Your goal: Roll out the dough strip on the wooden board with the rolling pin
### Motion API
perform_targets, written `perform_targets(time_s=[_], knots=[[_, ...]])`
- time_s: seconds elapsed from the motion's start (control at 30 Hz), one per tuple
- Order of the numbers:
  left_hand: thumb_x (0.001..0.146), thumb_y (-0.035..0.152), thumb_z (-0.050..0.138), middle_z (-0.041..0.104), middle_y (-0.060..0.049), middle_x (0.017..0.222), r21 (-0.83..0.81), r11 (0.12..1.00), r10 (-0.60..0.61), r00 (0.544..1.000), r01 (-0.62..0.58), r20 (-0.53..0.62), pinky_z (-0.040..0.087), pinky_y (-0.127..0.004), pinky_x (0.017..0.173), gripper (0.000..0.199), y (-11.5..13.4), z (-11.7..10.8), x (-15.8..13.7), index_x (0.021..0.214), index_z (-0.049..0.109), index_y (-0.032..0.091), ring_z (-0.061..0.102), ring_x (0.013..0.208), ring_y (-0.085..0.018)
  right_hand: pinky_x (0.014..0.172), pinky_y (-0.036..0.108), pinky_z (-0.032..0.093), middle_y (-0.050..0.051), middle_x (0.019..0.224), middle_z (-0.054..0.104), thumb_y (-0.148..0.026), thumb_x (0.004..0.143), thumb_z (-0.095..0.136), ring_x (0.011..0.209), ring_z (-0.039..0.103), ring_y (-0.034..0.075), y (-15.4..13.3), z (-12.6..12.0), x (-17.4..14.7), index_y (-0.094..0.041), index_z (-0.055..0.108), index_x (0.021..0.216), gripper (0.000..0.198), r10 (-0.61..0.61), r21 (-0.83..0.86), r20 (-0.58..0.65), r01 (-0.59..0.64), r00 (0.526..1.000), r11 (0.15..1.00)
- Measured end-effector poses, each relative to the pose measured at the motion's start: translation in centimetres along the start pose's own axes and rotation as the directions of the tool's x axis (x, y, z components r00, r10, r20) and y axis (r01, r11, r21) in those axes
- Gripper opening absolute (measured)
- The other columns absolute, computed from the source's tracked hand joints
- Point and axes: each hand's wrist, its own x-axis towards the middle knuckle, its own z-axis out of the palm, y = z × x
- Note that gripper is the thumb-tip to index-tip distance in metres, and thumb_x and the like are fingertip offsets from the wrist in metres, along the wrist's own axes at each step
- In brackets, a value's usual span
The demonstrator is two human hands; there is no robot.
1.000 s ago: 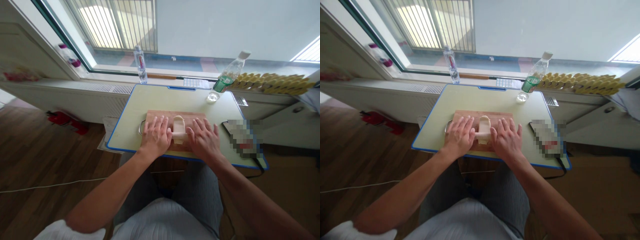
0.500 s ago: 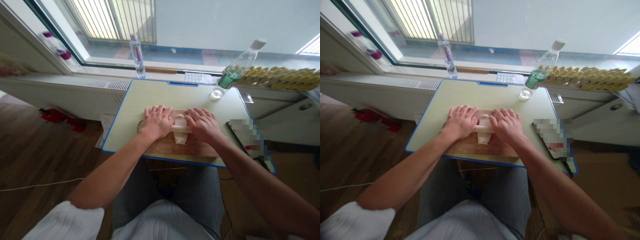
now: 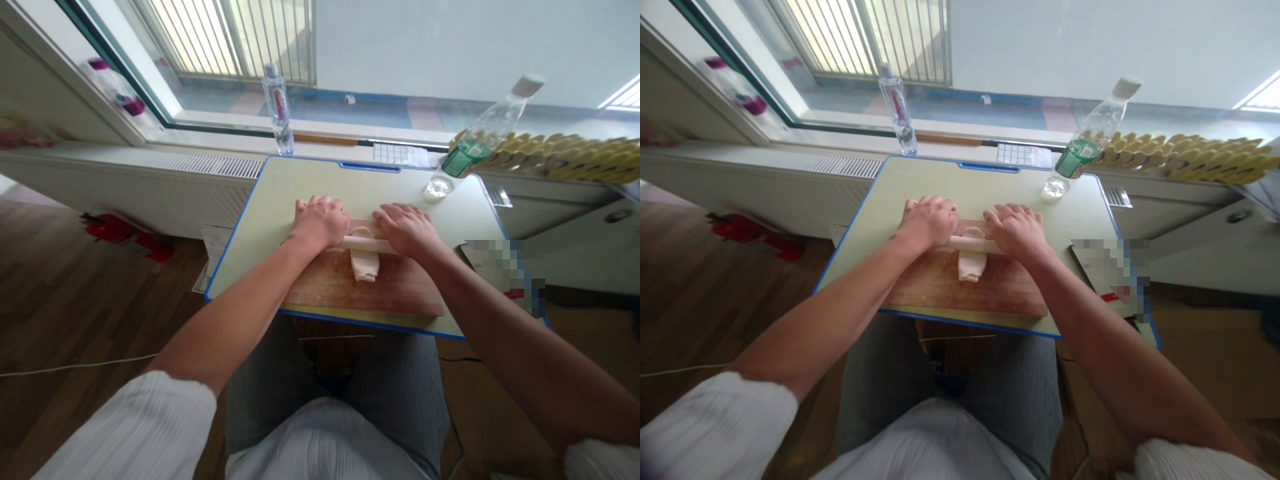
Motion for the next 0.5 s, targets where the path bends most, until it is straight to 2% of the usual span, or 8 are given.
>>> perform_targets(time_s=[0.1, 0.17, 0.3, 0.4, 0.5], knots=[[0.106, 0.038, 0.036, 0.071, -0.017, 0.141, 0.007, 1.0, -0.014, 0.999, 0.014, 0.045, 0.043, -0.058, 0.113, 0.051, 0.0, -0.1, 0.1, 0.134, 0.075, 0.024, 0.06, 0.133, -0.037, 0.119, 0.062, 0.039, 0.012, 0.161, 0.06, -0.059, 0.112, 0.026, 0.148, 0.049, 0.038, -0.5, -0.3, 0.1, -0.03, 0.062, 0.156, 0.063, 0.062, 0.043, -0.01, -0.061, 0.998, 0.997], [0.106, 0.04, 0.036, 0.068, -0.015, 0.149, 0.004, 1.0, -0.009, 0.999, 0.008, 0.043, 0.042, -0.058, 0.116, 0.052, 0.0, 0.1, -0.4, 0.142, 0.071, 0.026, 0.058, 0.137, -0.036, 0.122, 0.063, 0.037, 0.013, 0.164, 0.057, -0.059, 0.112, 0.024, 0.151, 0.047, 0.037, -1.1, -0.5, -0.3, -0.027, 0.059, 0.158, 0.066, 0.113, 0.064, 0.008, -0.114, 0.994, 0.991], [0.107, 0.041, 0.033, 0.049, -0.01, 0.172, -0.037, 0.999, 0.003, 0.999, -0.002, 0.045, 0.03, -0.063, 0.129, 0.061, 0.2, 0.5, -2.3, 0.165, 0.051, 0.029, 0.047, 0.154, -0.033, 0.126, 0.064, 0.035, 0.015, 0.173, 0.045, -0.06, 0.112, 0.025, 0.158, 0.04, 0.037, -2.2, -1.1, -2.2, -0.021, 0.048, 0.166, 0.071, 0.169, 0.065, 0.032, -0.171, 0.985, 0.983], [0.109, 0.044, 0.028, 0.035, -0.007, 0.181, -0.06, 0.998, -0.014, 0.997, 0.019, 0.076, 0.022, -0.066, 0.133, 0.067, 0.4, 0.7, -3.6, 0.173, 0.036, 0.027, 0.034, 0.164, -0.032, 0.127, 0.066, 0.034, 0.015, 0.176, 0.041, -0.061, 0.112, 0.023, 0.161, 0.037, 0.037, -2.9, -1.5, -3.7, -0.02, 0.042, 0.17, 0.074, 0.175, 0.031, 0.033, -0.176, 0.984, 0.984], [0.109, 0.045, 0.025, 0.034, -0.007, 0.181, -0.054, 0.998, -0.016, 0.997, 0.02, 0.078, 0.021, -0.067, 0.134, 0.068, 0.8, 0.8, -4.8, 0.172, 0.039, 0.023, 0.032, 0.165, -0.033, 0.129, 0.069, 0.029, 0.016, 0.176, 0.04, -0.06, 0.112, 0.021, 0.162, 0.035, 0.037, -3.6, -1.9, -5.1, -0.014, 0.04, 0.171, 0.076, 0.19, 0.014, 0.017, -0.19, 0.982, 0.982]])
